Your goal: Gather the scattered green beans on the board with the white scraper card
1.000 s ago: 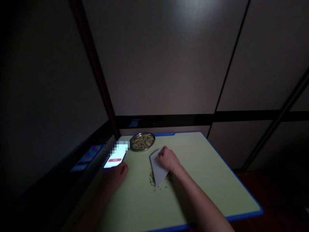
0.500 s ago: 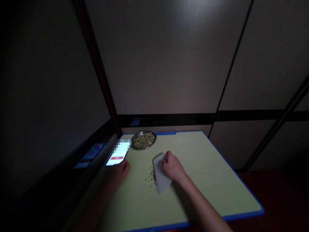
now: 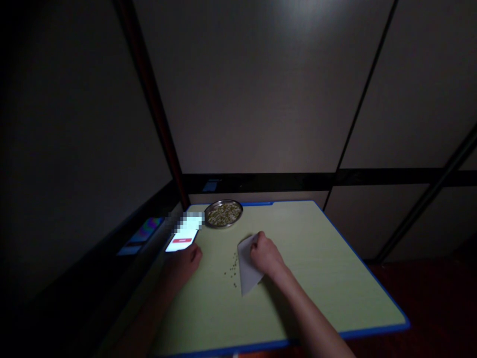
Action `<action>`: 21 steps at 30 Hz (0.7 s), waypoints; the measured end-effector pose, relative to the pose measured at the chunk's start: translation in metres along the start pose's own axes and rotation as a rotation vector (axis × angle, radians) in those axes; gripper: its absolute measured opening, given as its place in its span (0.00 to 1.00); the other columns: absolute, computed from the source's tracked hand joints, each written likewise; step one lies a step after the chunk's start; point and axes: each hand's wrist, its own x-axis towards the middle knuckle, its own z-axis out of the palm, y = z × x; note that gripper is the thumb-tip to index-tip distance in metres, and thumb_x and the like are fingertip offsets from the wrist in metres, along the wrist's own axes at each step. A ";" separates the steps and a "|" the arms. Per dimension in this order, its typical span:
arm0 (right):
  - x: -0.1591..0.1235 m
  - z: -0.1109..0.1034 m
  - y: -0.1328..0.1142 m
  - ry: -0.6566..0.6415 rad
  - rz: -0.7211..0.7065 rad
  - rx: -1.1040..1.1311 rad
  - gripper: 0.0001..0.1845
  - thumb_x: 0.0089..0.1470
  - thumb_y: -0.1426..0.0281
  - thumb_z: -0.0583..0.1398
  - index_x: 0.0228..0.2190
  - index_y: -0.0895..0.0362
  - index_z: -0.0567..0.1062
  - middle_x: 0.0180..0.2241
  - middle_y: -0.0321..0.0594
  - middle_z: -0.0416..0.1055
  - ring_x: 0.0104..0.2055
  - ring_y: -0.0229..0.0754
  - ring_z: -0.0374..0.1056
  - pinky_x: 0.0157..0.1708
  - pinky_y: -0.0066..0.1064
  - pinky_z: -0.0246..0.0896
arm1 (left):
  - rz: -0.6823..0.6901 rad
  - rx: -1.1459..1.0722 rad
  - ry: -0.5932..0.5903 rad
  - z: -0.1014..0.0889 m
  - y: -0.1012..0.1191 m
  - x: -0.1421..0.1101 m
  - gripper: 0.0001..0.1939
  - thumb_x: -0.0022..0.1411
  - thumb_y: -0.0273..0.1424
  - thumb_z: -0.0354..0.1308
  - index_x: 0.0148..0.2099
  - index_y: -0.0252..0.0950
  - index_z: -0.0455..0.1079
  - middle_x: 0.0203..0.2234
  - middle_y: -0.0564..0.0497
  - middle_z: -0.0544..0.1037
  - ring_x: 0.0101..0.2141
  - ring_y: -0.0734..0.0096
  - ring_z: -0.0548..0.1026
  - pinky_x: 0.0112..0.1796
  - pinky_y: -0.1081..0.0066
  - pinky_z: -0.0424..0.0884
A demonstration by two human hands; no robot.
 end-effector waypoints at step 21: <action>0.019 -0.002 -0.006 0.031 0.012 0.048 0.13 0.54 0.73 0.52 0.42 0.61 0.68 0.40 0.52 0.74 0.43 0.45 0.70 0.36 0.28 0.55 | -0.022 -0.024 0.000 0.001 0.000 -0.001 0.16 0.64 0.37 0.43 0.32 0.38 0.69 0.22 0.51 0.74 0.22 0.73 0.67 0.25 0.72 0.49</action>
